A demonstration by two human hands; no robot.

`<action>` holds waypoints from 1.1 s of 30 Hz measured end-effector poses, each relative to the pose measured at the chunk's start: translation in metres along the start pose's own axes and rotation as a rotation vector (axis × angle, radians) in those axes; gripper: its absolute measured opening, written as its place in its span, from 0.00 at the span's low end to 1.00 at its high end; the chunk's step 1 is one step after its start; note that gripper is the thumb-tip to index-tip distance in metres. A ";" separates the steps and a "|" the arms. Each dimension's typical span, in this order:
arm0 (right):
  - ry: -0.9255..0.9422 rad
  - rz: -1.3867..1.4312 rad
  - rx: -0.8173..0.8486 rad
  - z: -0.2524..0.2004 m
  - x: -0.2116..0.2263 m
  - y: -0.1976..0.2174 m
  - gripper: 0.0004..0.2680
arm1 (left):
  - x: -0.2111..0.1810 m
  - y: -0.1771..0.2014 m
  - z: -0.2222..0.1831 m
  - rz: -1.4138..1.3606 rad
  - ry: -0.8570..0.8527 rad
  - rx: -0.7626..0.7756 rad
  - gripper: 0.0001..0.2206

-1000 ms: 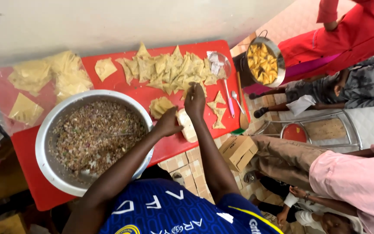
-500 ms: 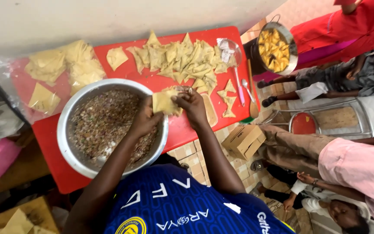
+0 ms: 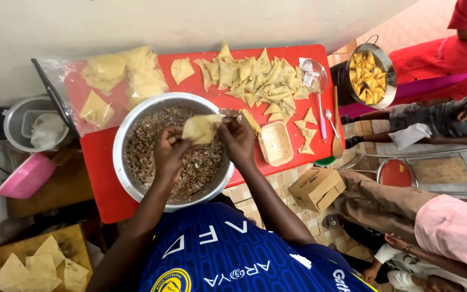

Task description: Filling and folding dough sheets into samosas at a food preparation table

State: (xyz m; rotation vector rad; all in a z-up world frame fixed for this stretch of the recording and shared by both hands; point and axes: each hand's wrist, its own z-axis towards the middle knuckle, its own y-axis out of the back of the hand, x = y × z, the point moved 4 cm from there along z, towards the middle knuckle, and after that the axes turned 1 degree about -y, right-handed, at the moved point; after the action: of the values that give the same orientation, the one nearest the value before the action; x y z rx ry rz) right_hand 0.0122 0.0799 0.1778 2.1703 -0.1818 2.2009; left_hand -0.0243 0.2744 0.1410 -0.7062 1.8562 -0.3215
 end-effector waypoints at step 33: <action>0.110 -1.609 0.777 -0.015 -0.230 -0.036 0.14 | -0.055 0.078 -0.027 0.425 -0.275 0.484 0.41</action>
State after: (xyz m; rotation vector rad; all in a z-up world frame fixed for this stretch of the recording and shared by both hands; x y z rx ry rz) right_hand 0.0052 0.1288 -0.0507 1.2167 1.8687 1.2939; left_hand -0.0601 0.3660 0.1523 -0.0167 1.5325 -0.3560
